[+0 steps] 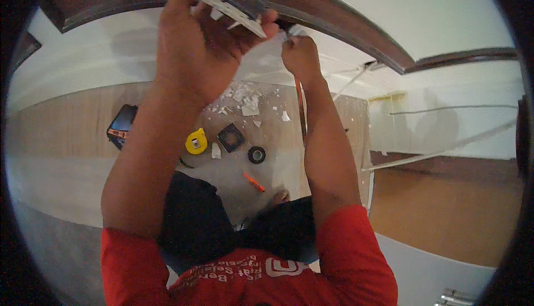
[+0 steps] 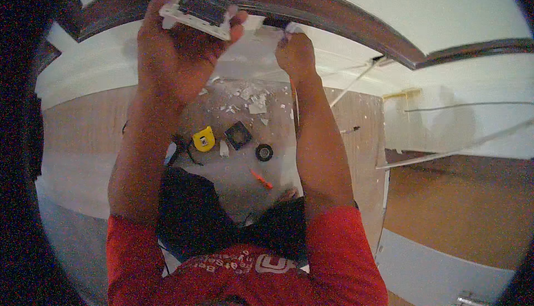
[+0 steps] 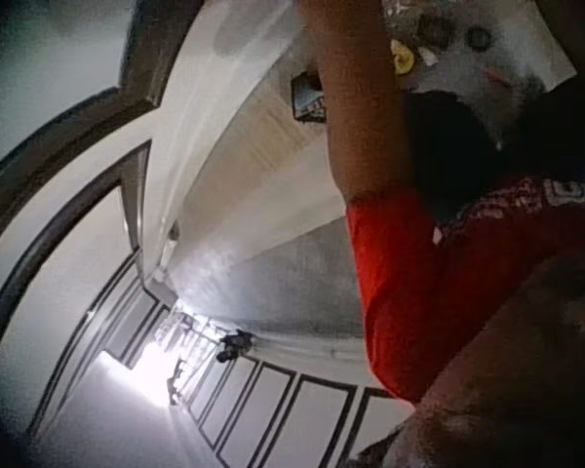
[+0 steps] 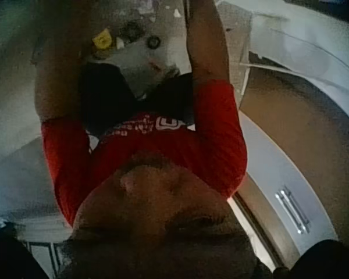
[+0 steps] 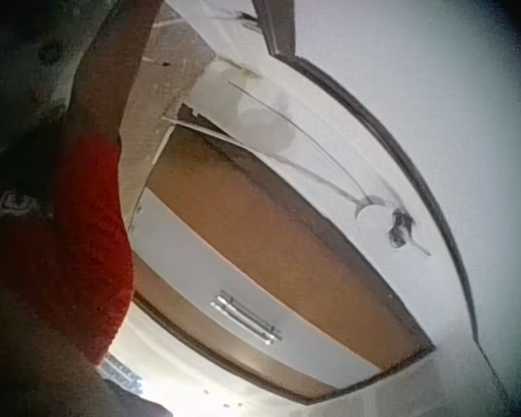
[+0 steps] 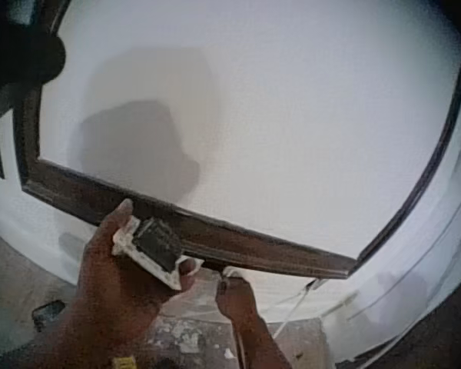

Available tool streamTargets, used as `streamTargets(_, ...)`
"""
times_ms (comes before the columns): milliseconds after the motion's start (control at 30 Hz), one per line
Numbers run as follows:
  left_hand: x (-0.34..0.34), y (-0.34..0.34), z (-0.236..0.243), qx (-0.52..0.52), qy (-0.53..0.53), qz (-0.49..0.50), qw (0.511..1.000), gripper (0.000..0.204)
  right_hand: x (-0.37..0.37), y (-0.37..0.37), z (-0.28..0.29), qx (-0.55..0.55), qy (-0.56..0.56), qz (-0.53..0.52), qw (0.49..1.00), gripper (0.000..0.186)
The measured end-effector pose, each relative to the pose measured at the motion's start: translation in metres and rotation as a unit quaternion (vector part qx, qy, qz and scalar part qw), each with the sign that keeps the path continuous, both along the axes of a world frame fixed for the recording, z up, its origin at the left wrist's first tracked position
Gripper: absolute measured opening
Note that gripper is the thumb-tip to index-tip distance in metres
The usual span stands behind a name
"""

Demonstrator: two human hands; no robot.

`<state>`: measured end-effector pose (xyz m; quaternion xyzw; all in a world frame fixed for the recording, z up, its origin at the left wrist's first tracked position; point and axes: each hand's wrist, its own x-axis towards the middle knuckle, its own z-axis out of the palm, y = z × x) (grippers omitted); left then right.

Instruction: The person works on an electrical wall socket by disconnecting wires from the old unit, pulling wires through the wall opening, and preparing to install a new socket component.

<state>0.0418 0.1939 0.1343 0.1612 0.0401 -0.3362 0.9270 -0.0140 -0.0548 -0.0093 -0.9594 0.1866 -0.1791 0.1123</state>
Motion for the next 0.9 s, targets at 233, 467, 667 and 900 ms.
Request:
streamTargets(233, 0.017, 0.006, -0.029, -0.066, -0.138, -0.105, 0.983, 0.05, -0.022, 0.038, -0.012, 0.131, -0.07, -0.116, 0.982, 0.029)
streamTargets(467, 0.017, 0.011, -0.023, 0.006, -0.116, -0.058, 0.991, 0.054, -0.008, 0.045, -0.024, 0.396, -0.135, -0.138, 0.898, 0.027)
streamTargets(667, 0.013, 0.006, -0.023, 0.0, -0.115, -0.078, 0.99, 0.052, -0.015, 0.041, -0.012, 0.518, -0.11, -0.107, 0.842, 0.026)
streamTargets(900, 0.011, -0.002, -0.026, 0.031, -0.117, -0.083, 0.989, 0.052, -0.01, 0.041, 0.011, 0.68, -0.131, -0.158, 0.704, 0.025)
